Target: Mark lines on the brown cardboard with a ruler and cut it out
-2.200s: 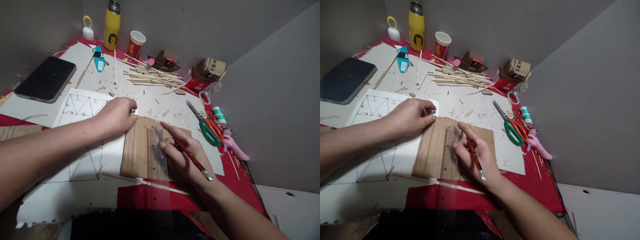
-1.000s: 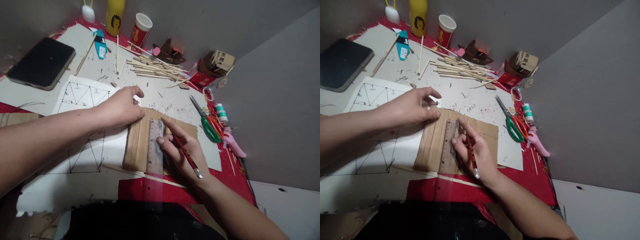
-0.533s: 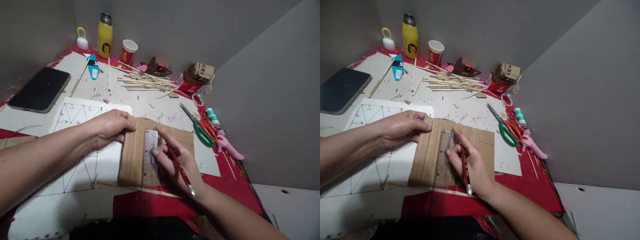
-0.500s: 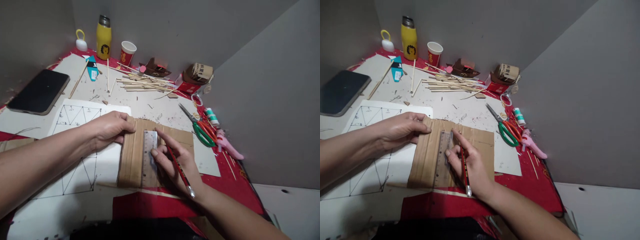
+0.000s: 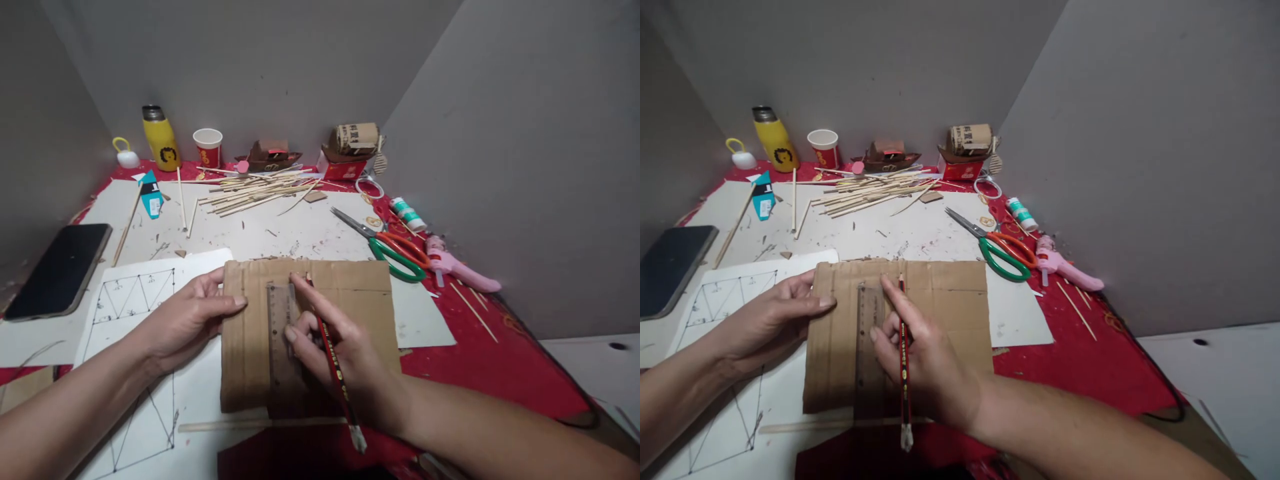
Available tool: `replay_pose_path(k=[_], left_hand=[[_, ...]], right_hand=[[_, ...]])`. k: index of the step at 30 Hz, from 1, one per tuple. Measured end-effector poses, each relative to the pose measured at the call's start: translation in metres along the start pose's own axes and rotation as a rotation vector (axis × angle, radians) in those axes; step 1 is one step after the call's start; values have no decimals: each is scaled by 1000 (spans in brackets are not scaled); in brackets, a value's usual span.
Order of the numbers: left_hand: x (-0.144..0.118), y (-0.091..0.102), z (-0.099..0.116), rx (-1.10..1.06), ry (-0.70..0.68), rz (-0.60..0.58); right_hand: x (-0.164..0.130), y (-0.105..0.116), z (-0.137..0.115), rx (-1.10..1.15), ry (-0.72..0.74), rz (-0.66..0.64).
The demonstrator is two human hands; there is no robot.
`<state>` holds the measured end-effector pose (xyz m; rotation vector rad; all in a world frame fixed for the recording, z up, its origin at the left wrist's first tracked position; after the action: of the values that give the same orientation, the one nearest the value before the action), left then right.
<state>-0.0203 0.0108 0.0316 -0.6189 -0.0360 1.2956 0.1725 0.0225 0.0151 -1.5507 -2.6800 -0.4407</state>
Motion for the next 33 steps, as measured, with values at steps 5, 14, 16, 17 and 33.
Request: replay_pose_path(k=[5,14,16,17,33], left_hand=[[-1,-2,-6,5,34,-38],[0,-2,-4,67,50,60],[1,-2,-4,73,44,62],[2,-2,-4,77,43,67],[5,-1,-11,86,-22,141]], right_hand=[[1,3,1,21,-31,29],[6,9,-9,-69,75,48],[7,10,-10,-71,88,48],[7,11,-9,-63,76,49],[7,12,-10,0,-31,73]])
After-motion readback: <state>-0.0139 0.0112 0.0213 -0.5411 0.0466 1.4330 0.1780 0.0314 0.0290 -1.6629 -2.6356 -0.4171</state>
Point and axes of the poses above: each hand's wrist, its own x-axis towards the middle knuckle, its own y-axis out of the back of the hand, z = x × y, the point moved 3 cm from there along x, towards the middle knuckle, and after that the axes turned 7 degrees about x, right-handed, at the moved point
